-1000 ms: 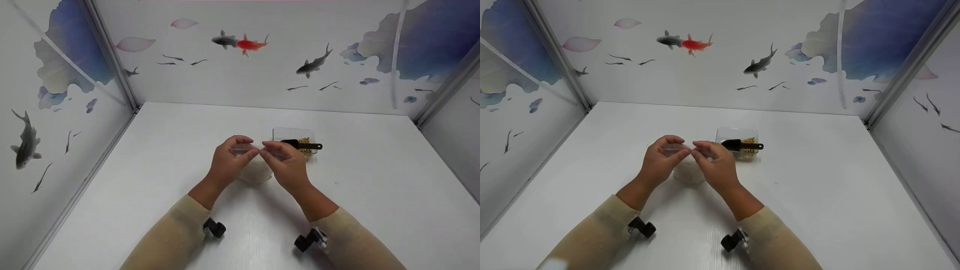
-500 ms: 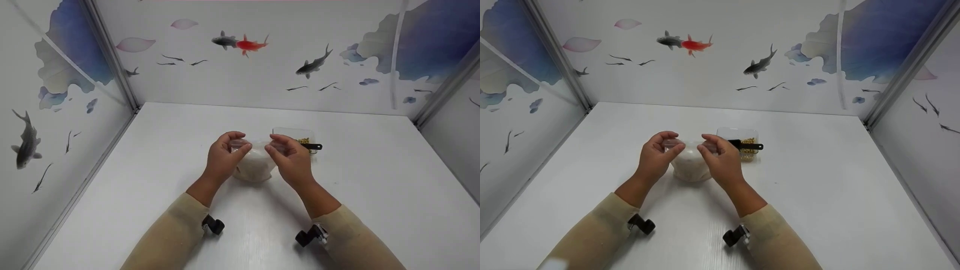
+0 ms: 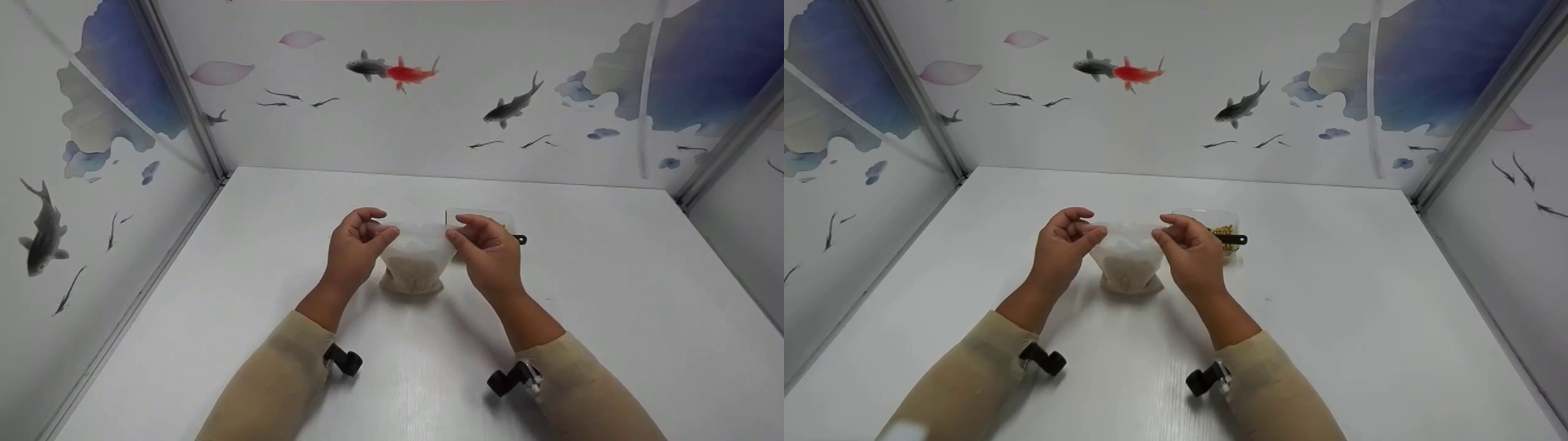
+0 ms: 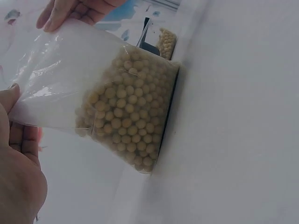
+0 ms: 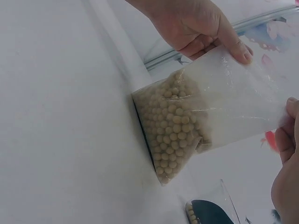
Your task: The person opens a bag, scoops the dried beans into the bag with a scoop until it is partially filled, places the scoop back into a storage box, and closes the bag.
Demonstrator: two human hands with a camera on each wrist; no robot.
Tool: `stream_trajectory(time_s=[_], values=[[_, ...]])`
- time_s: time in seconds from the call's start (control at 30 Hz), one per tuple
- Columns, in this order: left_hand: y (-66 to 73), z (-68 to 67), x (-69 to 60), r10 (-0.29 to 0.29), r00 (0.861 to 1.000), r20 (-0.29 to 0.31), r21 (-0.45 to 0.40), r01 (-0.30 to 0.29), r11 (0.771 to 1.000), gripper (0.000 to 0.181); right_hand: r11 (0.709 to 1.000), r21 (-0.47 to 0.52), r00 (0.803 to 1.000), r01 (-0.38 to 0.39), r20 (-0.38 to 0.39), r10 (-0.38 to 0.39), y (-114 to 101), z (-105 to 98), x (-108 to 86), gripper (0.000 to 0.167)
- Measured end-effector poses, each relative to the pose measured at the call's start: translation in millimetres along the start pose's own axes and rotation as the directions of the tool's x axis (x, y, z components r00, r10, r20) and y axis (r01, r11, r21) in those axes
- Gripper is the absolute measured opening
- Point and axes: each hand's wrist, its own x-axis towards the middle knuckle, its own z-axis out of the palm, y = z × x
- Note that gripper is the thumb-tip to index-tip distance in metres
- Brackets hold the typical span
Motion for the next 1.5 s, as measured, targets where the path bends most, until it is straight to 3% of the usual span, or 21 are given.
stream_trajectory(time_s=[0.23, 0.47, 0.77, 1.03, 1.17, 1.5], values=[[-0.6, -1.7, 2.4, 0.037, 0.999, 0.021, -0.018, -0.036, 0.999, 0.038, 1.0, 0.003, 1.0, -0.01, -0.008, 0.01, 1.1, -0.2, 2.3, 0.024], [-6.1, -6.6, 4.0, 0.05, 0.999, 0.021, -0.055, -0.049, 0.997, 0.041, 0.996, 0.067, 0.998, -0.056, -0.007, 0.057, 6.3, -1.8, 6.2, 0.028], [-7.1, -7.0, 5.5, 0.039, 0.999, -0.032, -0.033, -0.04, 0.999, 0.038, 0.994, 0.006, 0.994, -0.11, -0.011, 0.11, 4.9, -3.0, 6.4, 0.03], [-4.7, -7.8, 3.9, 0.047, 0.998, -0.03, -0.017, -0.048, 0.999, 0.037, 0.994, 0.019, 0.994, -0.11, -0.005, 0.11, 4.1, -2.0, 5.2, 0.029], [-6.0, -7.7, 6.9, 0.042, 0.998, -0.052, -0.019, -0.043, 0.999, 0.035, 0.991, 0.035, 0.992, -0.126, 0.006, 0.126, 4.1, -0.7, 9.2, 0.03], [-9.8, -3.9, 17.9, 0.052, 0.995, -0.088, 0.01, -0.052, 0.999, 0.03, 0.976, -0.035, 0.974, -0.214, 0.072, 0.216, 2.3, -1.9, 24.0, 0.026]])
